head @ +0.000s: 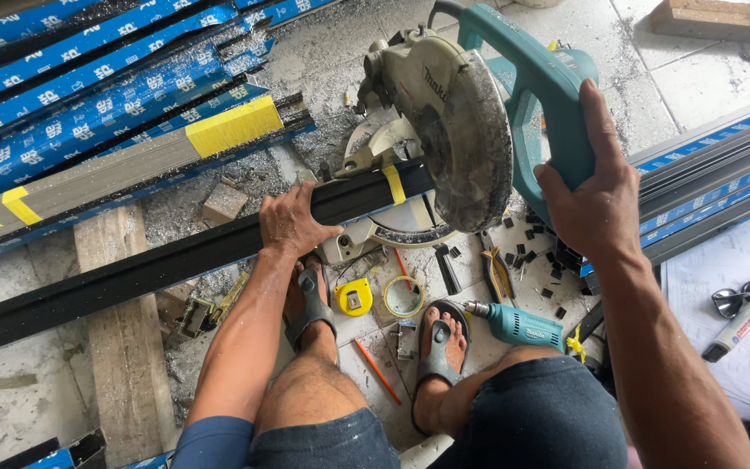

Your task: The person uses a chop saw to cut a black metal profile. They measure and mark the profile with a pencil, then position it under the saw blade to make precise cuts. The person repeats this process, handling the cut pieces and the main profile throughout the task.

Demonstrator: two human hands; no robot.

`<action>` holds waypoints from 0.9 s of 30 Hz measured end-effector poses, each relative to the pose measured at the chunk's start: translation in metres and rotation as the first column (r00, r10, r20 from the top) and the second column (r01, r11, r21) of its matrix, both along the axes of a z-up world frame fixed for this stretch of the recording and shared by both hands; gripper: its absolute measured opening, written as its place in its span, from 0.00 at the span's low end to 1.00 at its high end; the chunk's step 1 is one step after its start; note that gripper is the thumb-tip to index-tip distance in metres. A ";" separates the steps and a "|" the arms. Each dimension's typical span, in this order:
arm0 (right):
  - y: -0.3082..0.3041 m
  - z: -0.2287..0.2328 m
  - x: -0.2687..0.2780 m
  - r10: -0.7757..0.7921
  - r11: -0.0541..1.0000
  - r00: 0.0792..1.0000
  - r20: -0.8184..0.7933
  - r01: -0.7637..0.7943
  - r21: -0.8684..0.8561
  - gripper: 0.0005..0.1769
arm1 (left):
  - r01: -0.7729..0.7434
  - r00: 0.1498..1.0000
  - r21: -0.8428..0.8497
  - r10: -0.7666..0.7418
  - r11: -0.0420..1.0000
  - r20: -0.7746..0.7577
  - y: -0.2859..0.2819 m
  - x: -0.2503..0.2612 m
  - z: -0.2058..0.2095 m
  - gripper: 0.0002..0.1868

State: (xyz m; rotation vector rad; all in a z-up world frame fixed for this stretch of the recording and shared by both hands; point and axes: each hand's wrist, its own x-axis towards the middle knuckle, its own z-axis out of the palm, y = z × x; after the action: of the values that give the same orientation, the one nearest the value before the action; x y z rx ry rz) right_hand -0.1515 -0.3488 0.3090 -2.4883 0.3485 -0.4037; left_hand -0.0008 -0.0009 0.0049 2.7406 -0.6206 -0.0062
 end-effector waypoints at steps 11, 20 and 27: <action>0.002 0.004 0.002 -0.028 1.000 0.999 -0.020 0.027 -0.013 0.50 | -0.021 1.000 0.002 0.021 1.000 -0.004 -0.002 0.001 -0.012 0.58; 0.003 0.005 0.002 -0.010 1.000 1.000 0.004 0.010 0.005 0.49 | -0.024 1.000 0.036 0.024 0.999 -0.007 -0.003 0.001 -0.011 0.59; 0.002 0.001 0.001 -0.032 0.999 0.999 -0.016 0.032 -0.008 0.50 | -0.030 0.999 0.020 0.030 0.999 0.030 -0.003 0.001 -0.009 0.56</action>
State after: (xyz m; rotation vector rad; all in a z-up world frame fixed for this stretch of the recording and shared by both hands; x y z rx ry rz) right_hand -0.1509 -0.3468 0.3101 -2.4972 0.3943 -0.3993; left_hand 0.0007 -0.0039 -0.0040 2.7745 -0.5903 0.0351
